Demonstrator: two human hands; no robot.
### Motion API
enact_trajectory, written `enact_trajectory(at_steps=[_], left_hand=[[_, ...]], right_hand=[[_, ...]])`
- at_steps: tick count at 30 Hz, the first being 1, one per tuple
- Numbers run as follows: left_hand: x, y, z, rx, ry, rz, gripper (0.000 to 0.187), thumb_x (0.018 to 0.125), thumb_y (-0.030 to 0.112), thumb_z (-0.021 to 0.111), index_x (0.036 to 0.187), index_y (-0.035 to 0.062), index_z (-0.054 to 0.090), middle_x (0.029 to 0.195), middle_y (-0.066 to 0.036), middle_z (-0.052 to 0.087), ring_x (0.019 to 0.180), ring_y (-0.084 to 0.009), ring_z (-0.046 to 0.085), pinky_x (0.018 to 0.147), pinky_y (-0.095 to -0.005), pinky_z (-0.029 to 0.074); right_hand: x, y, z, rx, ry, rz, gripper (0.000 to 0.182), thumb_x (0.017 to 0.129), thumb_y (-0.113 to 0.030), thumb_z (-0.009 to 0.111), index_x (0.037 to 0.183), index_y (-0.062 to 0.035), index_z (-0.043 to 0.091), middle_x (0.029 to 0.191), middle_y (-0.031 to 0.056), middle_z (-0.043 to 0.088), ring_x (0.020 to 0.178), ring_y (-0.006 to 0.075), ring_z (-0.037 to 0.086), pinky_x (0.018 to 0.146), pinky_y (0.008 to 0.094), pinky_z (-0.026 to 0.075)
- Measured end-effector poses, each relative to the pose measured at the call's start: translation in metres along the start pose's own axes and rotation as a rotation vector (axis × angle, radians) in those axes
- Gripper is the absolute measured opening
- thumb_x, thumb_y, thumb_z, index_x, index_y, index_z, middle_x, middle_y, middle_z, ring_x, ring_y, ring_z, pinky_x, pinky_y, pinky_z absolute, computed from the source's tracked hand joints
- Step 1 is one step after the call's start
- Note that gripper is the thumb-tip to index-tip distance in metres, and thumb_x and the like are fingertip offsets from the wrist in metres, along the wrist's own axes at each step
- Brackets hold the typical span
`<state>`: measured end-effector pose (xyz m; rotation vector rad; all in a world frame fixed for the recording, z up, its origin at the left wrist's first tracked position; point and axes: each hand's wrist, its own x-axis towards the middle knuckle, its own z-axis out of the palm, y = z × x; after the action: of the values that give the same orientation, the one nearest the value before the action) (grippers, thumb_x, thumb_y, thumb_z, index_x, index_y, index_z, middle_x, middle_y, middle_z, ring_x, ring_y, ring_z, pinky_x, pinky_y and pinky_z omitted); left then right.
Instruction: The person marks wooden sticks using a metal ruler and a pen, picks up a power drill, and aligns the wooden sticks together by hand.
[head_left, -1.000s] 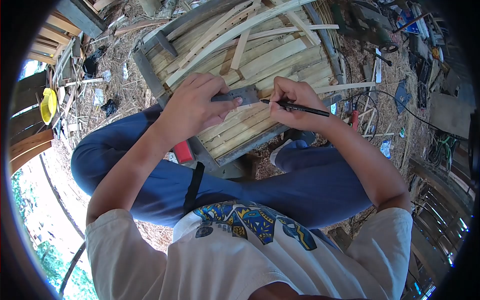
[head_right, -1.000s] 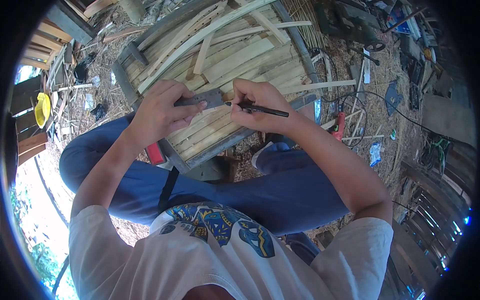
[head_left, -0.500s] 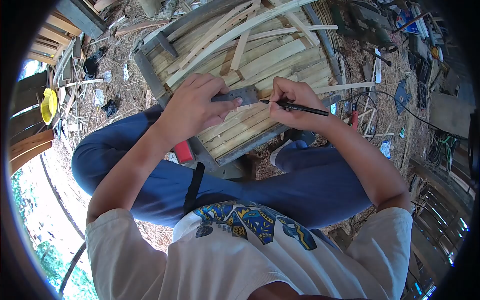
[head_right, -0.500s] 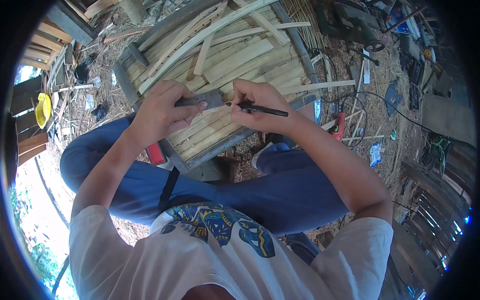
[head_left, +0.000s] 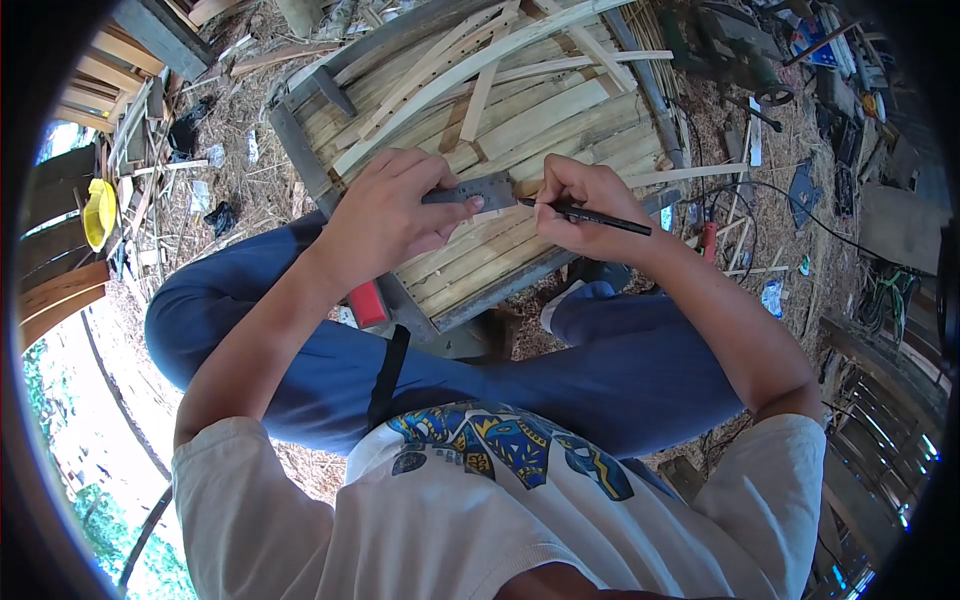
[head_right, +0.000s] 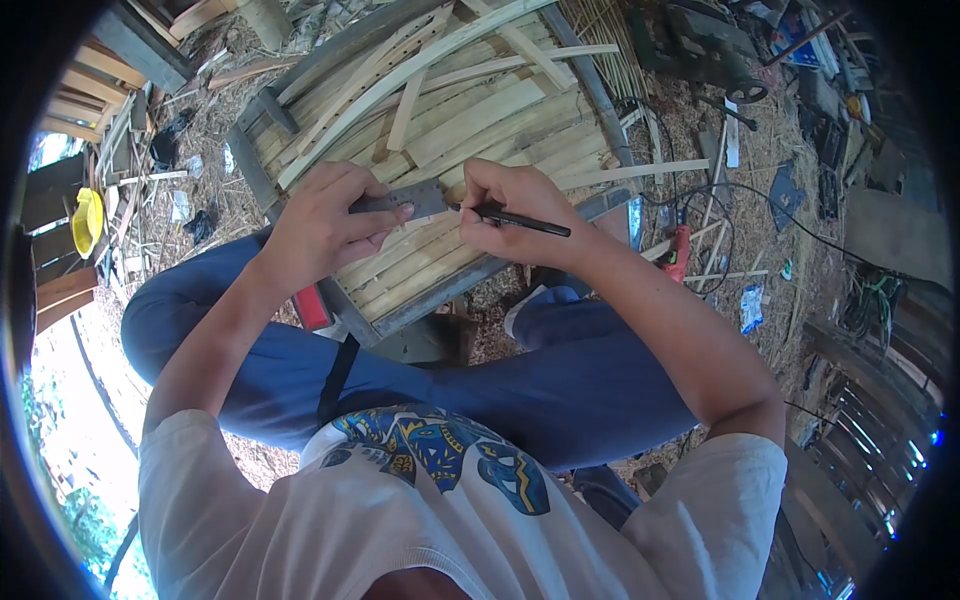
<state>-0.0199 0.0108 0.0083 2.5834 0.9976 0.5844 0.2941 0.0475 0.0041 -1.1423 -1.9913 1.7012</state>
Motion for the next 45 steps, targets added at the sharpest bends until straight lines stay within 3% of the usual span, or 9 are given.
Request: enact_trajectory(at_steps=[5, 8, 11, 14, 17, 20, 23, 29, 45], left_hand=[[0.0, 0.0, 0.0, 0.004, 0.011, 0.007, 0.044, 0.078, 0.015, 0.088, 0.122, 0.0207, 0.088, 0.112, -0.005, 0.07, 0.107, -0.0309, 0.067, 0.095, -0.0449, 0.055], [0.0, 0.0, -0.001, 0.001, 0.01, 0.004, 0.043, 0.078, 0.016, 0.088, 0.121, 0.0212, 0.088, 0.112, -0.005, 0.07, 0.107, -0.0309, 0.067, 0.094, -0.0445, 0.055], [0.0, 0.0, 0.0, 0.003, 0.019, 0.006, 0.043, 0.079, 0.016, 0.088, 0.121, 0.022, 0.088, 0.112, -0.005, 0.07, 0.106, -0.0304, 0.067, 0.094, -0.0441, 0.055], [-0.001, -0.001, 0.0, 0.014, 0.011, 0.01, 0.042, 0.08, 0.016, 0.088, 0.121, 0.0225, 0.087, 0.112, -0.004, 0.07, 0.105, -0.0301, 0.067, 0.093, -0.044, 0.056], [-0.001, 0.0, 0.001, 0.022, 0.037, 0.009, 0.043, 0.08, 0.016, 0.088, 0.122, 0.0227, 0.087, 0.112, -0.004, 0.071, 0.106, -0.0293, 0.068, 0.093, -0.0441, 0.056], [-0.001, 0.002, 0.001, 0.043, 0.037, 0.005, 0.044, 0.079, 0.016, 0.088, 0.123, 0.0229, 0.087, 0.112, -0.004, 0.071, 0.104, -0.0289, 0.068, 0.091, -0.0443, 0.056], [-0.003, 0.004, -0.003, 0.074, 0.029, 0.002, 0.046, 0.08, 0.016, 0.09, 0.125, 0.0236, 0.087, 0.114, -0.004, 0.071, 0.098, -0.0267, 0.071, 0.086, -0.0422, 0.06], [-0.013, 0.001, -0.001, 0.122, 0.139, -0.138, 0.047, 0.085, 0.01, 0.089, 0.13, 0.0262, 0.086, 0.119, -0.004, 0.07, 0.089, -0.02, 0.077, 0.073, -0.0349, 0.066], [-0.007, 0.006, -0.007, 0.08, 0.036, -0.095, 0.049, 0.083, 0.012, 0.089, 0.13, 0.0243, 0.087, 0.115, -0.004, 0.07, 0.087, -0.0208, 0.076, 0.071, -0.0361, 0.064]], right_hand=[[0.001, 0.01, 0.002, 0.15, 0.042, -0.032, 0.015, 0.102, -0.002, 0.068, 0.101, -0.0033, 0.053, 0.092, 0.0048, 0.071, 0.083, 0.007, 0.066, 0.076, 0.0259, 0.053], [-0.002, -0.003, -0.002, 0.364, 0.091, 0.083, 0.015, 0.102, -0.009, 0.07, 0.098, -0.0034, 0.057, 0.091, 0.0058, 0.071, 0.083, 0.0091, 0.066, 0.075, 0.0293, 0.054], [-0.001, -0.011, -0.008, 0.388, 0.205, -0.044, 0.009, 0.104, -0.009, 0.071, 0.106, -0.0024, 0.064, 0.097, 0.0081, 0.072, 0.088, 0.0107, 0.068, 0.077, 0.0299, 0.054], [0.002, -0.004, -0.028, -0.305, 0.186, -0.334, 0.014, 0.101, -0.011, 0.077, 0.113, -0.0047, 0.072, 0.102, 0.01, 0.072, 0.09, 0.0199, 0.072, 0.08, 0.0366, 0.056], [0.0, 0.002, -0.036, -0.621, 0.128, -0.526, 0.021, 0.095, -0.015, 0.083, 0.115, -0.009, 0.077, 0.105, 0.0095, 0.071, 0.097, 0.0301, 0.071, 0.087, 0.0445, 0.056], [-0.005, -0.001, -0.03, -0.695, 0.09, -0.518, 0.027, 0.089, -0.011, 0.087, 0.114, -0.0086, 0.079, 0.111, 0.0116, 0.071, 0.103, 0.0352, 0.067, 0.092, 0.0448, 0.051], [-0.005, 0.01, -0.028, -0.693, 0.09, -0.474, 0.025, 0.089, -0.013, 0.086, 0.112, -0.0105, 0.076, 0.112, 0.0076, 0.069, 0.108, 0.0332, 0.066, 0.099, 0.0457, 0.05], [-0.005, 0.017, -0.024, -0.604, 0.112, -0.451, 0.02, 0.092, -0.011, 0.083, 0.11, -0.0096, 0.074, 0.109, 0.0083, 0.068, 0.107, 0.0331, 0.065, 0.098, 0.0454, 0.049], [-0.005, 0.015, -0.024, -0.549, 0.115, -0.442, 0.018, 0.092, -0.012, 0.085, 0.107, -0.008, 0.077, 0.107, 0.0096, 0.069, 0.106, 0.0346, 0.067, 0.097, 0.0474, 0.05]])
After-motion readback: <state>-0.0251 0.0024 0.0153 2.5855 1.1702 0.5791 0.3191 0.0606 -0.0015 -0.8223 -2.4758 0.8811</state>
